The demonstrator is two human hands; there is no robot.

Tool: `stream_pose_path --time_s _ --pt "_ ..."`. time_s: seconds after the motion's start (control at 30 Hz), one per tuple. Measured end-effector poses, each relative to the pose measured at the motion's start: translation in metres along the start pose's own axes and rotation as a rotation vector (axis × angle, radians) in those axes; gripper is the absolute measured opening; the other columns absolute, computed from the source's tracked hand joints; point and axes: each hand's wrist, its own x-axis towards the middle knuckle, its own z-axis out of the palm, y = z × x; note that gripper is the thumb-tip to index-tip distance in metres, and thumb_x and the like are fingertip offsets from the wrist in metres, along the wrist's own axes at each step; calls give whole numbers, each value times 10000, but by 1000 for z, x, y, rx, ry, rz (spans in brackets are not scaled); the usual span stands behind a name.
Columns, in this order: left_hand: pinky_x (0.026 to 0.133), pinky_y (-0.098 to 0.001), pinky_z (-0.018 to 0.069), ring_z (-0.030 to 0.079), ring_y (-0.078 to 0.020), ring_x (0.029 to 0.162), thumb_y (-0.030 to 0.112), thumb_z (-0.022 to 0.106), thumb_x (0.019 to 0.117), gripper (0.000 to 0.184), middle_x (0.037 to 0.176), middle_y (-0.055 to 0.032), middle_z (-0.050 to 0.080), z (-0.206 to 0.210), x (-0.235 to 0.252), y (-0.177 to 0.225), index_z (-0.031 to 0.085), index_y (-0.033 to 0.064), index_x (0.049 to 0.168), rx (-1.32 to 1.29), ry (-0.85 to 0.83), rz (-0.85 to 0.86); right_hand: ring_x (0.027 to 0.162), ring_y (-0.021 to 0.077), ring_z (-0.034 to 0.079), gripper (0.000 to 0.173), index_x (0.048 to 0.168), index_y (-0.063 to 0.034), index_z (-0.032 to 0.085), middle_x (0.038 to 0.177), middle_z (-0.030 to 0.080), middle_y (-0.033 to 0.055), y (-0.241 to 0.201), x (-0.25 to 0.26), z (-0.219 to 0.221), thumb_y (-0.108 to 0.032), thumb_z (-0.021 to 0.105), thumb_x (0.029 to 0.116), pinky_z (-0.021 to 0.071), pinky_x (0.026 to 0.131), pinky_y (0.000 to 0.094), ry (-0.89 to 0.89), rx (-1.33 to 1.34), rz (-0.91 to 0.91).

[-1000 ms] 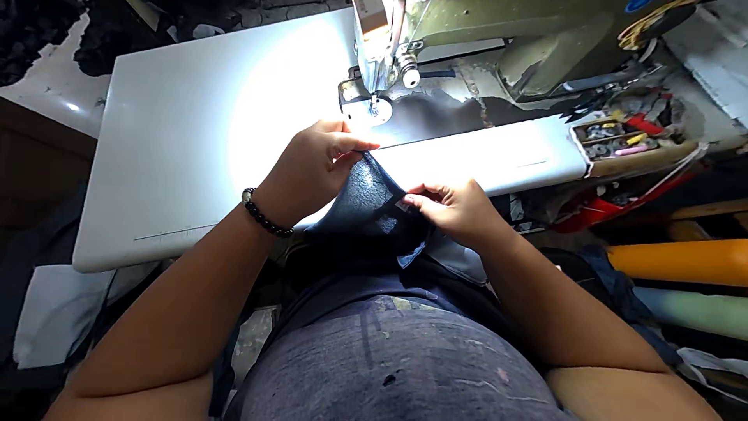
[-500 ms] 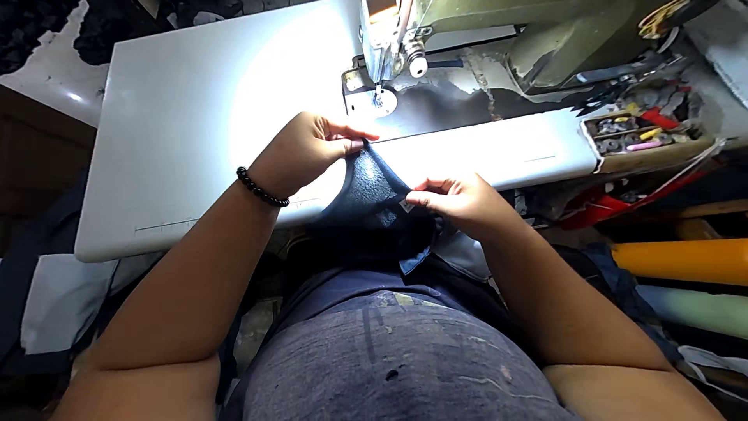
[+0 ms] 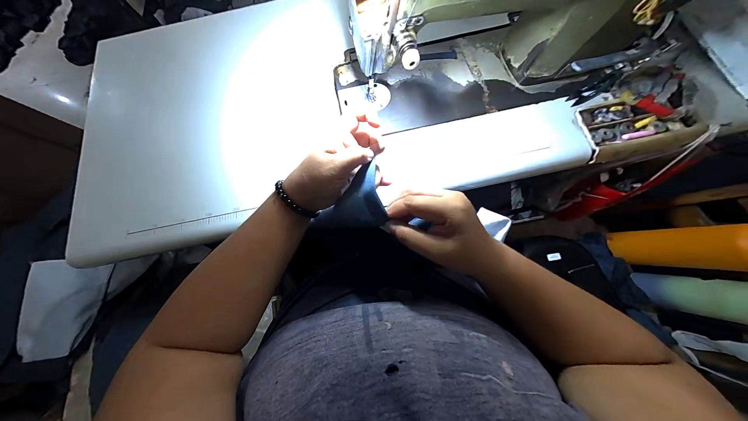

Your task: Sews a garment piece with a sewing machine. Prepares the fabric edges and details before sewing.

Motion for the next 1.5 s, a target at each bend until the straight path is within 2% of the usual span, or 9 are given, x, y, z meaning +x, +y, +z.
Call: stream_pose_path --time_s 0.1,0.2,0.7,0.83,0.97,1.07,1.13,1.27,1.5 --pt "707 -280 613 690 -103 762 -17 462 973 308 971 11 683 -5 -11 -1 422 145 1231 -90 -134 -47 891 70 693 122 960 10 765 944 738 80 13 4 -2 -34 660 913 575 812 202 47 -109 -63" --pt "878 -280 568 684 -103 966 -23 519 988 324 1038 -7 696 -9 -19 -11 445 133 1262 -105 -251 -21 909 95 705 137 982 7 763 970 743 100 17 8 3 -35 636 954 580 819 226 78 -189 -75" --pt "835 -239 569 676 -82 924 -59 554 937 397 1030 -8 667 -4 -25 -17 412 94 1274 -38 -136 -41 762 101 678 129 960 18 745 854 727 104 17 5 9 -36 629 947 547 709 210 121 -300 -35" --pt "872 -258 576 690 -90 965 -28 612 909 443 1083 -14 689 -7 -23 -15 430 85 1296 -84 -149 -138 765 69 688 148 1058 50 716 859 728 84 20 5 8 -41 672 950 595 747 216 153 -187 -10" --pt "875 -247 583 693 -78 981 -11 674 894 530 1111 -21 679 -9 -17 -8 452 18 1375 80 70 -293 765 87 715 108 960 29 754 851 754 106 24 9 1 -43 677 938 590 741 222 151 -254 -24" --pt "862 -249 567 678 -72 988 231 450 1095 283 1098 -6 687 -4 -13 -13 577 48 1269 252 311 -226 664 20 651 106 877 -12 747 750 718 47 28 16 -6 -88 682 914 541 639 178 146 -279 95" --pt "919 -299 543 656 -95 1054 393 319 1096 444 1115 5 692 -6 -17 -19 629 82 1161 349 272 -89 631 -4 611 103 854 -38 744 720 698 16 30 20 -9 -114 691 900 503 600 169 151 -272 170" --pt "775 -191 575 687 2 855 209 730 918 201 959 46 741 5 -21 -13 709 80 1070 650 153 54 599 -42 578 94 828 -57 731 692 679 -21 36 23 -11 -128 704 885 477 566 147 146 -229 241" --pt "745 -169 563 677 27 785 82 712 938 61 869 31 742 6 -12 -12 724 56 992 652 187 -43 599 -48 577 75 825 -39 722 688 677 -20 39 25 -15 -85 713 883 478 568 131 138 -142 273"
